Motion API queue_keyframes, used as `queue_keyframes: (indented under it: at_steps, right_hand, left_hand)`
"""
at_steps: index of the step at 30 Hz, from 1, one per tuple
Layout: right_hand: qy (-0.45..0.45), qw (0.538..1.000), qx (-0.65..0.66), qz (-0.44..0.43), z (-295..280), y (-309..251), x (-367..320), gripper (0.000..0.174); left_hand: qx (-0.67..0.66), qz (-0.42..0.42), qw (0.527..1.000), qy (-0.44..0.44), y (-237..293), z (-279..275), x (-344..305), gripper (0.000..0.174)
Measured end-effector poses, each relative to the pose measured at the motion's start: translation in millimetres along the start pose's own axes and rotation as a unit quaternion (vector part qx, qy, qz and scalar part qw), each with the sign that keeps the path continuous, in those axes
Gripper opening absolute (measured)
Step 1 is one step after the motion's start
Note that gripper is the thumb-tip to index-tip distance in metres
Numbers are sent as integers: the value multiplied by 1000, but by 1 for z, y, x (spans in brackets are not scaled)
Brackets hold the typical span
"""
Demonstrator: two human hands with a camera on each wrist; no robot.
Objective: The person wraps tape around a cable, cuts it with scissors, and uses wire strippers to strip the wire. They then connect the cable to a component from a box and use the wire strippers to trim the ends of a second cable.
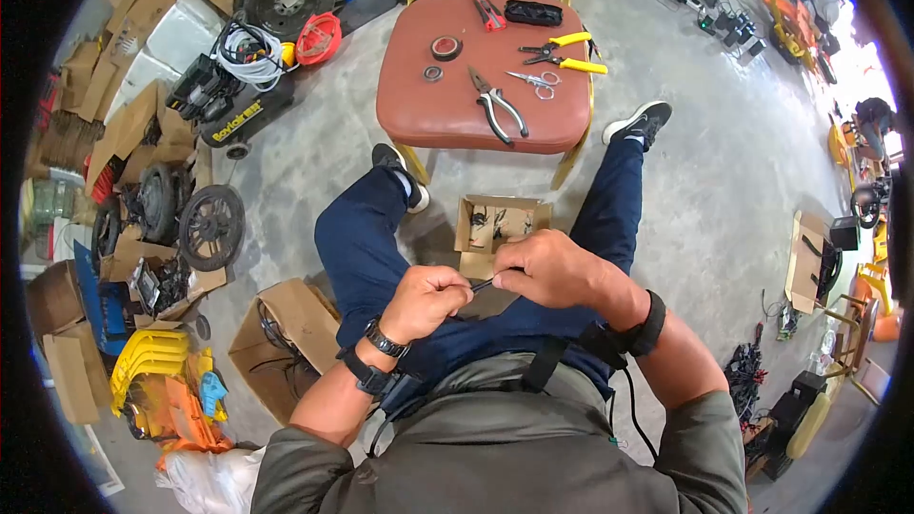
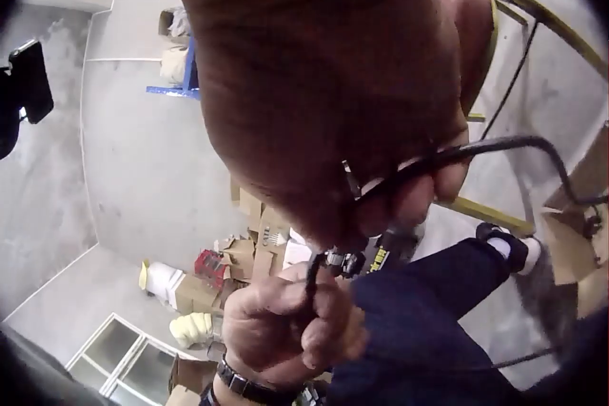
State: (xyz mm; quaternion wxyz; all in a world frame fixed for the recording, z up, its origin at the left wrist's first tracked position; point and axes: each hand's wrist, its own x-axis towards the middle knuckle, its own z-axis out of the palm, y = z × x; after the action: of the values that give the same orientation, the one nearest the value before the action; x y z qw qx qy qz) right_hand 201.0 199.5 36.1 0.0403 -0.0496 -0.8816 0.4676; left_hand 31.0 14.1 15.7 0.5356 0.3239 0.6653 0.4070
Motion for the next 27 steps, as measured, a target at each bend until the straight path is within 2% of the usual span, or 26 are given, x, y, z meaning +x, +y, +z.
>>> queue_keyframes:
  at_steps: [2, 6, 8, 9, 10, 12, 15, 18, 22, 24, 26, 27]
  right_hand:
    - [15, 995, -98, -18, -3, -9, -2, 13]
    - [27, 955, -293, -26, -30, -39, -6, 15]
    - [39, 939, -338, -47, -44, -48, -9, 12]
    - [44, 929, -362, -58, -55, -53, -9, 11]
    - [44, 944, -327, -3, -84, -82, -10, 9]
    - [79, 958, -268, -67, -111, -79, -20, 9]
    - [79, 948, -305, 46, -138, -111, -37, 13]
    - [116, 942, -311, 44, -137, -138, -50, 18]
    - [119, 926, -358, 27, -119, -142, -61, 16]
    - [113, 925, -361, -27, -96, -127, -61, 17]
    - [69, 923, -373, -61, -72, -108, -60, 18]
    - [76, 940, -330, -35, -57, -93, -59, 18]
  left_hand:
    - [19, 5, 1000, 5, 3, 4, 3, 9]
    - [81, 131, 988, 7, 32, 4, 12, 9]
    - [125, 198, 972, -6, 64, -3, 19, 9]
    - [141, 236, 961, 5, 60, -3, 22, 10]
    - [189, 323, 927, 5, 101, -8, 25, 11]
    - [320, 416, 851, 24, 135, -20, 29, 11]
    - [418, 497, 757, 73, 177, -27, 18, 9]
    - [493, 503, 706, 71, 210, -23, -8, 13]
    - [557, 447, 694, 89, 218, -15, -40, 15]
    - [555, 409, 720, 79, 196, -16, -46, 17]
    - [548, 366, 747, 84, 160, -15, -47, 19]
    - [533, 340, 770, 86, 140, -13, -46, 20]
